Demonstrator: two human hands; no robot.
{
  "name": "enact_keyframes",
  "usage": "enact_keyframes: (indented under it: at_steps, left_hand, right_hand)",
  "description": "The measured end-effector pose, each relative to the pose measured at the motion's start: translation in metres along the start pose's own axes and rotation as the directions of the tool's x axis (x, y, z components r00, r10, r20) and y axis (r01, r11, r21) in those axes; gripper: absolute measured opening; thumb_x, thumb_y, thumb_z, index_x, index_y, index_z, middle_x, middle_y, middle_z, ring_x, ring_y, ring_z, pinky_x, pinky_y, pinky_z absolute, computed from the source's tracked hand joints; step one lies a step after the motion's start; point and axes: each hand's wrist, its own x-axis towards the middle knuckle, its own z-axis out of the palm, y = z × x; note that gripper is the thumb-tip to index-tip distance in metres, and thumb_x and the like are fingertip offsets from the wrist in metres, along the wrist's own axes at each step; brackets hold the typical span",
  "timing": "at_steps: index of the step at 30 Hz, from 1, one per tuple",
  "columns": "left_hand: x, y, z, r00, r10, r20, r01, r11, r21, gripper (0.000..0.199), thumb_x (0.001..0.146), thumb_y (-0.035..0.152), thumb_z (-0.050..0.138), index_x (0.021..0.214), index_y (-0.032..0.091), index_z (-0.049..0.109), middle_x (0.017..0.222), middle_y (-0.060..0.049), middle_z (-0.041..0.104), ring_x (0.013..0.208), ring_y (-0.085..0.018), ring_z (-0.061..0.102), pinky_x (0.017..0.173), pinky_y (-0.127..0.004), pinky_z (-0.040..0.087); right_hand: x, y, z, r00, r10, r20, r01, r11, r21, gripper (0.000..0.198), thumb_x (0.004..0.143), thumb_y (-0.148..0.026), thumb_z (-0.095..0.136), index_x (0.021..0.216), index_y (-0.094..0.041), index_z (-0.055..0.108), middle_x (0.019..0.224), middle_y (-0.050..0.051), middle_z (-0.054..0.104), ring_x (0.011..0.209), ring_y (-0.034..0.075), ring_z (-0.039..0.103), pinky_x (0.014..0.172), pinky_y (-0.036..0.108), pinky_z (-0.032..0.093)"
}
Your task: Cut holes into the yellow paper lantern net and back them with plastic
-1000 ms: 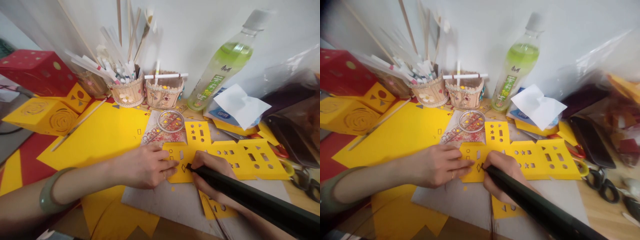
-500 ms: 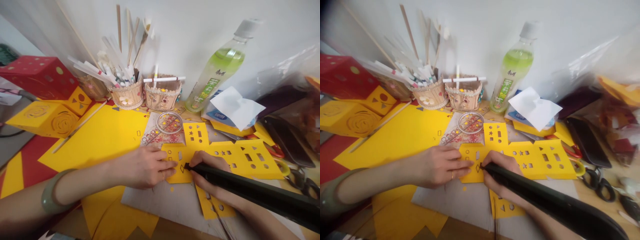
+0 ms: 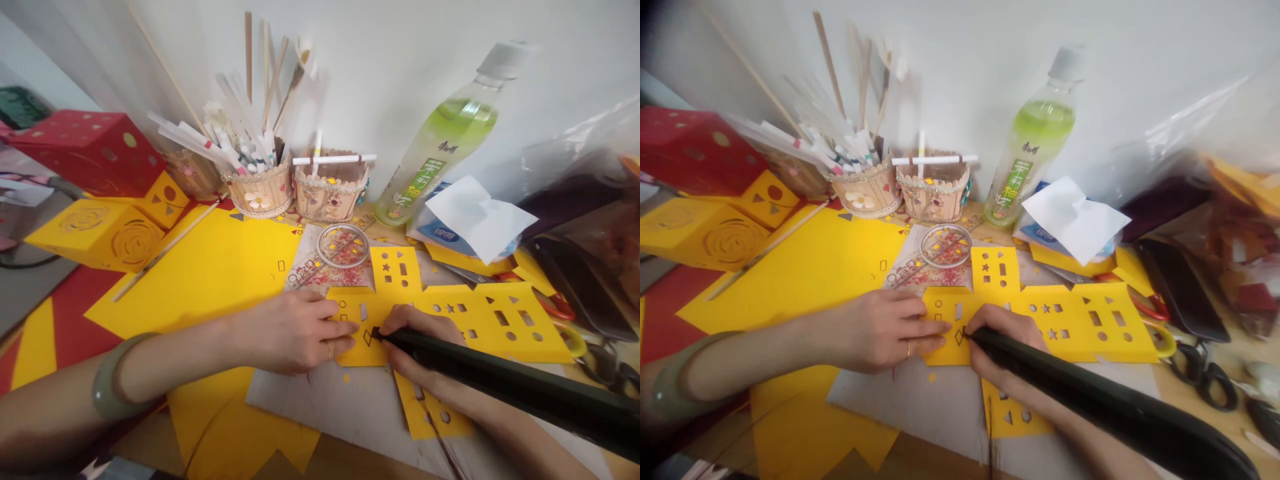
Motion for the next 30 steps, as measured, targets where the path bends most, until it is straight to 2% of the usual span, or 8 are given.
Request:
enact_keyframes:
  at_steps: [4, 8, 11, 15, 18, 23, 26, 30]
  left_hand:
    - [0.0, -0.001, 0.001, 0.998, 0.046, -0.035, -0.045, 0.999, 0.03, 0.024, 0.091, 0.016, 0.043, 0.099, 0.016, 0.065, 0.11, -0.004, 0.066, 0.078, -0.014, 0.06, 0.07, -0.029, 0.05]
    - [-0.001, -0.002, 0.003, 0.995, 0.062, -0.084, -0.057, 0.997, 0.05, 0.027, 0.092, 0.016, 0.04, 0.095, 0.017, 0.066, 0.109, -0.004, 0.067, 0.078, -0.012, 0.061, 0.071, -0.028, 0.05]
    - [-0.001, -0.001, 0.003, 0.994, 0.061, -0.089, -0.056, 0.997, 0.056, 0.027, 0.092, 0.015, 0.04, 0.094, 0.016, 0.067, 0.107, -0.003, 0.068, 0.076, -0.013, 0.061, 0.068, -0.028, 0.05]
    - [-0.002, 0.001, 0.002, 0.994, 0.036, -0.104, -0.032, 0.998, 0.045, 0.026, 0.088, 0.017, 0.041, 0.093, 0.016, 0.067, 0.103, -0.002, 0.069, 0.072, -0.013, 0.061, 0.064, -0.027, 0.05]
    - [-0.001, 0.003, 0.002, 0.993, -0.026, -0.116, 0.027, 1.0, 0.01, 0.025, 0.086, 0.024, 0.042, 0.09, 0.018, 0.066, 0.091, -0.001, 0.071, 0.068, -0.012, 0.061, 0.06, -0.026, 0.049]
    - [0.01, 0.005, 0.002, 0.981, -0.112, -0.157, 0.131, 0.984, 0.121, 0.016, 0.087, 0.018, 0.049, 0.087, 0.021, 0.065, 0.065, 0.005, 0.065, 0.054, -0.01, 0.055, 0.047, -0.023, 0.041]
    - [0.02, 0.008, 0.003, 0.988, -0.112, -0.103, 0.126, 0.982, 0.141, 0.015, 0.085, 0.016, 0.051, 0.089, 0.02, 0.065, 0.069, 0.005, 0.064, 0.055, -0.012, 0.054, 0.043, -0.025, 0.037]
    - [0.027, 0.009, 0.007, 0.992, -0.088, -0.088, 0.099, 0.985, 0.139, 0.015, 0.083, 0.014, 0.052, 0.078, 0.02, 0.065, 0.068, 0.005, 0.062, 0.054, -0.012, 0.053, 0.042, -0.025, 0.033]
  right_hand:
    - [-0.001, 0.001, -0.004, 0.998, 0.049, 0.031, -0.05, 0.999, 0.019, 0.003, 0.075, -0.018, 0.052, 0.075, -0.021, 0.053, 0.062, -0.002, 0.058, 0.052, 0.011, 0.054, 0.048, 0.02, 0.043]
    - [-0.002, 0.0, -0.006, 0.999, 0.033, -0.012, -0.032, 0.999, 0.005, 0.004, 0.075, -0.017, 0.052, 0.076, -0.021, 0.052, 0.068, -0.001, 0.061, 0.058, 0.012, 0.057, 0.052, 0.02, 0.045]
    - [-0.002, -0.002, -0.004, 1.0, 0.022, -0.005, -0.022, 1.0, -0.013, 0.005, 0.074, -0.016, 0.051, 0.073, -0.021, 0.052, 0.061, -0.002, 0.058, 0.051, 0.01, 0.053, 0.047, 0.019, 0.043]
    - [-0.001, -0.003, -0.003, 0.999, -0.042, 0.027, 0.041, 0.999, 0.03, 0.005, 0.075, -0.015, 0.052, 0.075, -0.02, 0.053, 0.061, -0.002, 0.057, 0.051, 0.009, 0.052, 0.047, 0.019, 0.042]
    - [0.001, -0.001, -0.005, 0.999, -0.039, 0.034, 0.037, 0.998, 0.057, 0.004, 0.077, -0.017, 0.053, 0.078, -0.021, 0.053, 0.066, -0.002, 0.059, 0.056, 0.01, 0.054, 0.051, 0.019, 0.044]
    - [0.002, 0.002, -0.006, 0.992, 0.039, -0.117, -0.024, 0.991, 0.128, 0.004, 0.079, -0.021, 0.056, 0.081, -0.023, 0.052, 0.075, -0.002, 0.061, 0.068, 0.012, 0.058, 0.062, 0.021, 0.046]
    - [0.002, 0.003, -0.005, 0.978, 0.099, -0.186, -0.068, 0.983, 0.17, 0.005, 0.079, -0.023, 0.056, 0.082, -0.023, 0.052, 0.078, -0.002, 0.061, 0.072, 0.013, 0.058, 0.066, 0.022, 0.046]
    - [0.002, 0.003, -0.004, 0.976, 0.111, -0.186, -0.069, 0.973, 0.219, 0.006, 0.079, -0.023, 0.057, 0.082, -0.023, 0.052, 0.078, -0.002, 0.061, 0.072, 0.013, 0.058, 0.066, 0.023, 0.046]
